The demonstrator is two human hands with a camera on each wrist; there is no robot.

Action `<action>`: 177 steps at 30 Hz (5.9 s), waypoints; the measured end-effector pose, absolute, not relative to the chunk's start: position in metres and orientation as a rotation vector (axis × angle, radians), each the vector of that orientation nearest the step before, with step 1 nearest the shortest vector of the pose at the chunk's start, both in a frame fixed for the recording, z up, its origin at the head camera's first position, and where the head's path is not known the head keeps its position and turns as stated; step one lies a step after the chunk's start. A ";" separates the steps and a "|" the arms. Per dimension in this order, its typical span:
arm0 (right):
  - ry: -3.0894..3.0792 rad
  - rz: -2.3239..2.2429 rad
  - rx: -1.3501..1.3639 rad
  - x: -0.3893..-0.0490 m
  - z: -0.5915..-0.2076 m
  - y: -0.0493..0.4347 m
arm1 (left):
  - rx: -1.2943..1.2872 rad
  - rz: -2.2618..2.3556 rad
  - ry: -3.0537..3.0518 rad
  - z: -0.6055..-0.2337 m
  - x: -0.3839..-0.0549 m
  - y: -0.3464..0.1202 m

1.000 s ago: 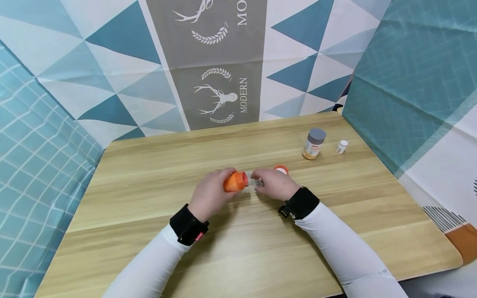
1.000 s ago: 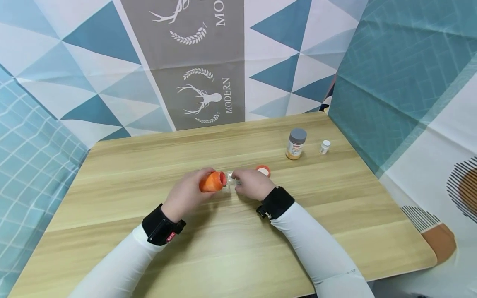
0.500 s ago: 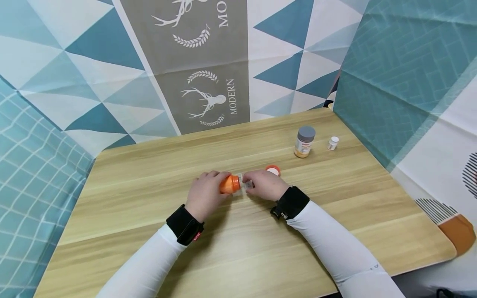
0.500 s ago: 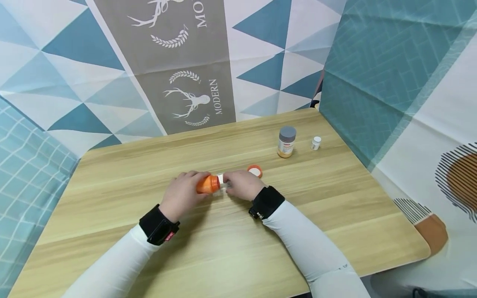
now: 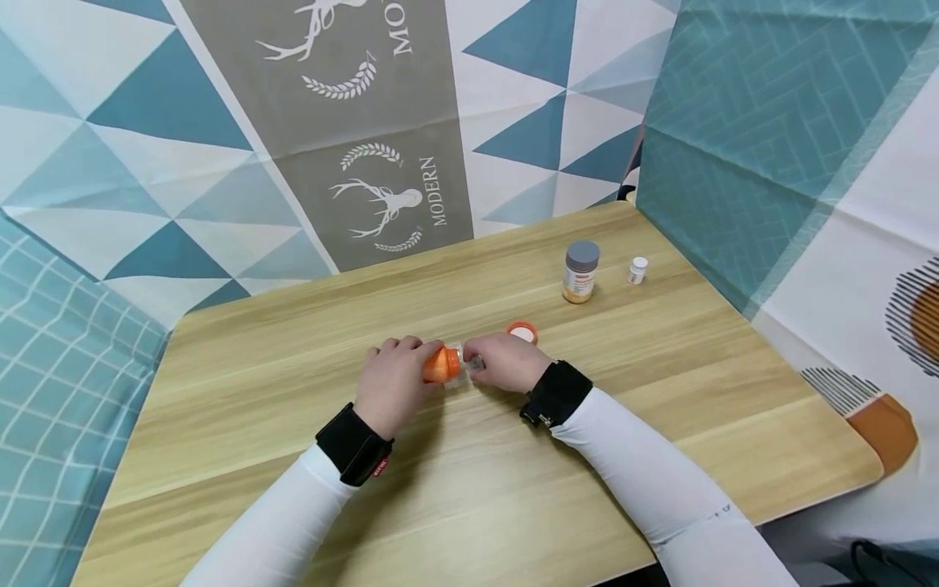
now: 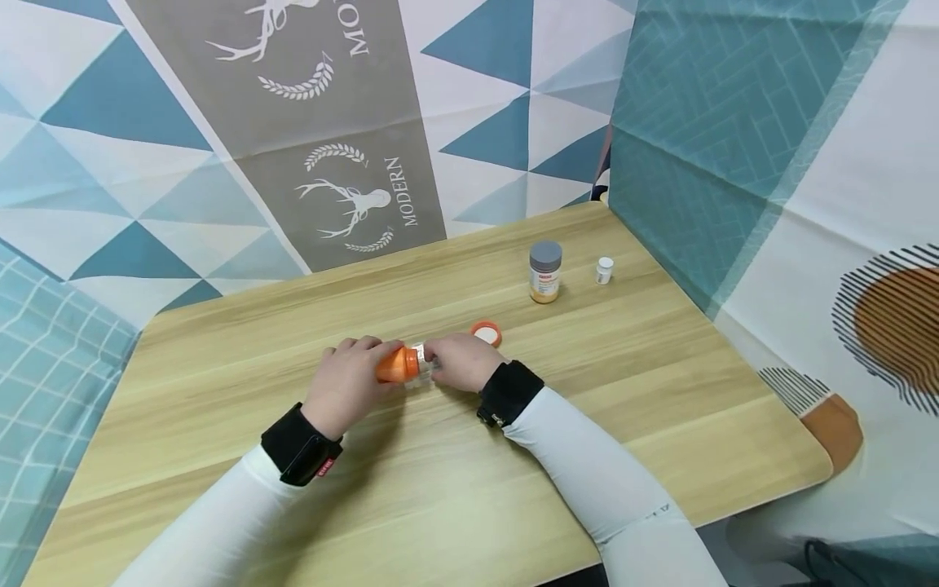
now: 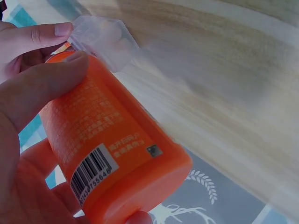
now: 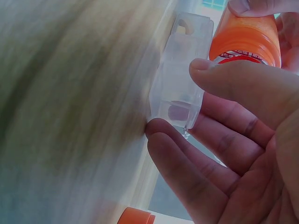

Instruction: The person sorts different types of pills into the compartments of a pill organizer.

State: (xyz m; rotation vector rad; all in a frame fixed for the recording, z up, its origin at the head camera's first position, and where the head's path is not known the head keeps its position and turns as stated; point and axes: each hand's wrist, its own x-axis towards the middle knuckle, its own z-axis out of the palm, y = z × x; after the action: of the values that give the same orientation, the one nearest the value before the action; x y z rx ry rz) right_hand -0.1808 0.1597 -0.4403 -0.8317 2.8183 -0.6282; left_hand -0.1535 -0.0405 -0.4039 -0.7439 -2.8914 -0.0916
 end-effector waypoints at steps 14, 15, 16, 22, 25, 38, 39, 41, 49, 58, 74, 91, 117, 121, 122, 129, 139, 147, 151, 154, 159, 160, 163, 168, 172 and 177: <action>2.803 -0.618 -0.882 -0.182 -0.440 0.158 | -0.745 0.027 -2.883 -0.402 -0.152 -0.035; 2.803 -0.619 -0.881 -0.182 -0.440 0.158 | -0.748 0.039 -2.879 -0.402 -0.152 -0.034; 2.803 -0.622 -0.879 -0.182 -0.440 0.159 | -0.753 0.048 -2.875 -0.402 -0.153 -0.033; 2.803 -0.636 -0.876 -0.181 -0.440 0.161 | -0.780 0.119 -2.863 -0.401 -0.154 -0.028; 2.805 -0.635 -0.885 -0.181 -0.440 0.161 | -0.781 0.138 -2.869 -0.399 -0.154 -0.027; 2.799 -0.683 -0.889 -0.181 -0.439 0.160 | -0.812 0.326 -2.855 -0.390 -0.153 -0.020; 2.799 -0.680 -0.886 -0.181 -0.439 0.160 | -0.812 0.334 -2.858 -0.390 -0.153 -0.020; 2.801 -0.674 -0.885 -0.182 -0.439 0.160 | -0.810 0.339 -2.860 -0.390 -0.153 -0.019; 2.806 -0.652 -0.881 -0.183 -0.440 0.160 | -0.812 0.324 -2.847 -0.391 -0.154 -0.020; 2.794 -0.669 -0.856 -0.182 -0.440 0.161 | -0.841 0.346 -2.814 -0.390 -0.153 -0.019; 2.794 -0.636 -0.845 -0.182 -0.435 0.156 | -0.766 -0.075 -2.831 -0.412 -0.148 -0.038; 2.808 -0.715 -0.815 -0.181 -0.419 0.176 | -0.587 -0.757 -2.756 -0.411 -0.122 -0.046; 2.882 -0.409 -0.406 -0.198 -0.442 0.199 | -0.543 -1.422 -3.005 -0.419 -0.107 -0.047; 2.879 -0.446 -0.390 -0.199 -0.443 0.197 | -0.564 -1.442 -3.000 -0.420 -0.109 -0.049; 2.880 -0.467 -0.403 -0.198 -0.441 0.196 | -0.571 -1.445 -2.997 -0.421 -0.109 -0.049; 2.861 -0.843 -0.693 -0.178 -0.408 0.179 | -0.601 -1.446 -2.971 -0.423 -0.110 -0.050; 2.565 -1.267 -0.984 -0.145 -0.372 0.156 | -0.629 -1.422 -2.959 -0.424 -0.112 -0.051; 2.538 -1.100 -1.142 -0.144 -0.370 0.152 | -0.622 -1.412 -2.942 -0.424 -0.113 -0.053; 2.558 -0.988 -1.221 -0.144 -0.371 0.150 | -0.618 -1.410 -2.943 -0.423 -0.112 -0.054; 2.606 -0.884 -1.246 -0.141 -0.371 0.149 | -0.631 -1.394 -2.948 -0.421 -0.112 -0.054; 2.693 -0.792 -1.211 -0.137 -0.372 0.145 | -0.635 -1.348 -2.957 -0.421 -0.112 -0.053; 2.720 -0.776 -1.193 -0.136 -0.373 0.143 | -0.636 -1.345 -2.956 -0.422 -0.112 -0.053; 2.818 -0.734 -1.103 -0.132 -0.377 0.136 | -0.634 -1.348 -2.953 -0.422 -0.112 -0.053; 2.969 -0.673 -0.922 -0.128 -0.382 0.127 | -0.644 -1.383 -2.945 -0.422 -0.113 -0.054; 2.901 -0.672 -1.043 -0.128 -0.375 0.131 | -0.645 -1.386 -2.944 -0.421 -0.113 -0.054; 2.696 -0.689 -1.307 -0.127 -0.362 0.145 | -0.653 -1.376 -2.943 -0.420 -0.114 -0.054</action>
State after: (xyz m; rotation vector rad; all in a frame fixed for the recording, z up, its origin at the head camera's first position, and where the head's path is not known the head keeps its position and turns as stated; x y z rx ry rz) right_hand -0.1274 0.1451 -0.3622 -1.3073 2.6956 -0.6886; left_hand -0.1141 -0.0539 -0.4202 -0.6529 -2.9432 -1.3759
